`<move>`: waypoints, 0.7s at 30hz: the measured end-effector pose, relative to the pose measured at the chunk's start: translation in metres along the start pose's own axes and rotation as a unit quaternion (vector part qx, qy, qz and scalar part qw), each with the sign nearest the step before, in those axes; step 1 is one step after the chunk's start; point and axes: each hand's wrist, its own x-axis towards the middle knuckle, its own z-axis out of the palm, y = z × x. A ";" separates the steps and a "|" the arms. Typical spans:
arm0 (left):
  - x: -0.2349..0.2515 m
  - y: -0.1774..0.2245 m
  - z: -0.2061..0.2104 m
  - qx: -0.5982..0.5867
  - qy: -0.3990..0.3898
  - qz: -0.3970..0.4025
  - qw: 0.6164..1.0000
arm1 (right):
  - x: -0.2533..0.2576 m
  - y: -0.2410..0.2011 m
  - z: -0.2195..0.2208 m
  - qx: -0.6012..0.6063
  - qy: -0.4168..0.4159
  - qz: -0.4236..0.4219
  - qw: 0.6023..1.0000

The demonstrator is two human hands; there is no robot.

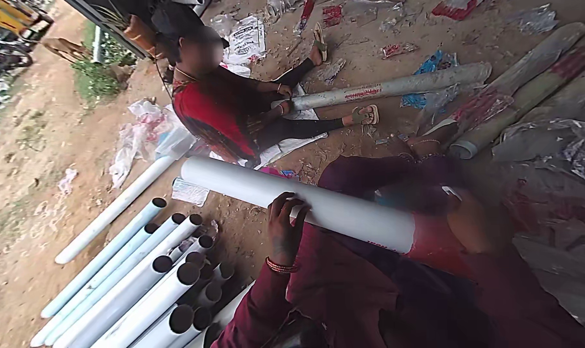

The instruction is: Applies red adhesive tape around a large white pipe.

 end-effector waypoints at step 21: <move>0.004 -0.012 0.016 0.023 0.023 0.057 0.998 | 0.007 0.001 0.003 -0.029 0.005 -0.009 1.000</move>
